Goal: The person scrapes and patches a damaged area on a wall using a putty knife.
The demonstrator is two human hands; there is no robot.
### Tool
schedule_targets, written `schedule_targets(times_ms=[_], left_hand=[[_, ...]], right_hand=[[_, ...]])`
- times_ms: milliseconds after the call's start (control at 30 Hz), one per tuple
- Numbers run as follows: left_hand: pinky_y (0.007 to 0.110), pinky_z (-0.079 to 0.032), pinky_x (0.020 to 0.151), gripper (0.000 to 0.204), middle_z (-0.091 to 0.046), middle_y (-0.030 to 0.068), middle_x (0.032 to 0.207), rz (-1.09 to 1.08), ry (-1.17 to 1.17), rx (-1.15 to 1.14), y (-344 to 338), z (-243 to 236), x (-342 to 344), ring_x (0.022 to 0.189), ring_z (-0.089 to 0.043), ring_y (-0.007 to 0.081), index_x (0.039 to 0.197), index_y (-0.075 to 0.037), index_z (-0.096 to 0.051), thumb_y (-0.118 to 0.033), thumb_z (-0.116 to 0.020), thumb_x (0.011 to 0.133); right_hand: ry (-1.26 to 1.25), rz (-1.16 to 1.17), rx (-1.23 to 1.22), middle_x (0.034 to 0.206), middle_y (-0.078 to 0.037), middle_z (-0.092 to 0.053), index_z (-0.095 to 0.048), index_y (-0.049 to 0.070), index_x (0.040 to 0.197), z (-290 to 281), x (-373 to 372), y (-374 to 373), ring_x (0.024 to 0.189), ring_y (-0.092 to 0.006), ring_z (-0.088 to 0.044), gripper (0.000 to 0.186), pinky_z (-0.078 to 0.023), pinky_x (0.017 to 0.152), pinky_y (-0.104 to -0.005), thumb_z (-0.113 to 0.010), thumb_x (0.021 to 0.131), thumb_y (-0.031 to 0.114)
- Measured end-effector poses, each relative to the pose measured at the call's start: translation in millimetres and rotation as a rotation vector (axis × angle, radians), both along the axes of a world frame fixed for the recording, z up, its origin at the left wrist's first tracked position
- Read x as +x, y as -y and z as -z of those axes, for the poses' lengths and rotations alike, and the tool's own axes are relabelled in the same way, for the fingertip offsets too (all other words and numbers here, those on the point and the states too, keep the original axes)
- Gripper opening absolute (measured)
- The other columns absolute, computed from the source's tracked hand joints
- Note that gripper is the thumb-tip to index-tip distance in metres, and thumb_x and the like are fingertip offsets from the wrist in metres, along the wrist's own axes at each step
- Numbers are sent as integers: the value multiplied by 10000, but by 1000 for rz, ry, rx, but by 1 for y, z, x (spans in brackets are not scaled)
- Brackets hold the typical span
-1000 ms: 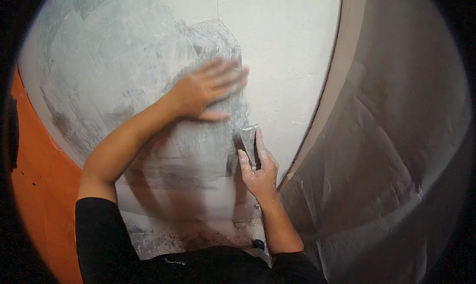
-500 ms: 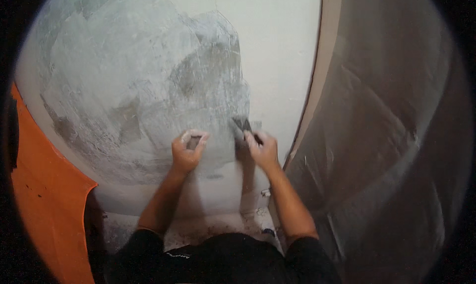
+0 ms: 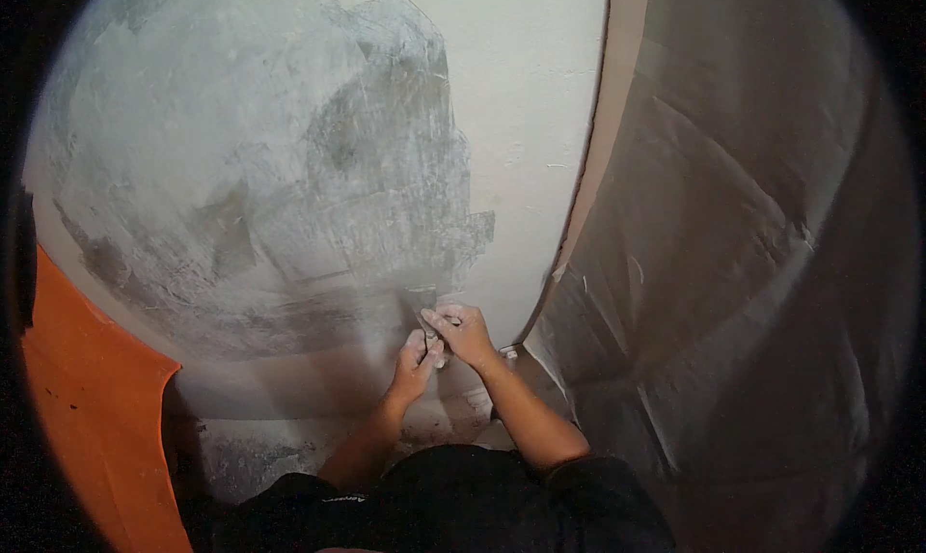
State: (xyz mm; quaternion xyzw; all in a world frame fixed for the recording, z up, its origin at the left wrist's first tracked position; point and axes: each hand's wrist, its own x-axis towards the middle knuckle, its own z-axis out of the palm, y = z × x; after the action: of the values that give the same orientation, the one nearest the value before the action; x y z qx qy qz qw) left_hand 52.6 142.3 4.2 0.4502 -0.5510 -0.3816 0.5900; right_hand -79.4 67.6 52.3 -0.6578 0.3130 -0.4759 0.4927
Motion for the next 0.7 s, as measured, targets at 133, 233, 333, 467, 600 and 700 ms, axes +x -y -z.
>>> schedule_targets(times_ms=[133,233,333,467,600,700], left_hand=[[243,-405,559,168,-528,9,717,87,-182,117,-5,30,-4,601,-494,87,980,-44,-552,-179,-485,1053],[247,-363,503,311,-492,-6,677,45,-334,212,-6,40,-4,556,-454,78,969,-47,-563,-295,-413,1081],[250,-349,482,443,-474,-14,654,20,-393,341,-1,35,-2,542,-441,70,961,-46,-567,-397,-334,1096],[262,-363,494,545,-512,-8,661,-49,-283,247,7,17,-7,537,-459,87,934,-41,-605,-467,-304,1093],[301,-430,599,495,-600,45,762,-182,-63,84,29,1,-10,662,-549,128,991,-3,-625,-391,-331,1081],[332,-478,681,451,-651,105,845,-197,37,-65,40,-38,-15,760,-613,186,1016,21,-637,-348,-380,1055]], right_hand=[[-14,-12,87,760,-8,-666,-741,-12,1016,51,-3,0,673,-81,-604,317,-486,594,-235,-633,1015,286],[32,-308,465,751,-12,-668,-731,-1,1091,35,0,-23,647,-89,-614,398,-505,580,-248,-551,1055,352],[-3,-371,413,814,-35,-674,-671,26,1210,21,0,-23,646,-102,-616,395,-522,606,-261,-471,1085,342],[54,-209,-72,1032,-71,-690,-584,31,1343,7,15,-15,866,-104,-625,407,-523,718,-259,-387,1108,299],[78,-216,174,1127,-91,-682,-592,23,1346,-20,13,1,975,-88,-586,392,-508,778,-254,-386,1106,254],[67,-149,-52,1046,-82,-704,-603,16,1341,-42,5,22,856,-82,-595,393,-504,716,-235,-394,1107,252]])
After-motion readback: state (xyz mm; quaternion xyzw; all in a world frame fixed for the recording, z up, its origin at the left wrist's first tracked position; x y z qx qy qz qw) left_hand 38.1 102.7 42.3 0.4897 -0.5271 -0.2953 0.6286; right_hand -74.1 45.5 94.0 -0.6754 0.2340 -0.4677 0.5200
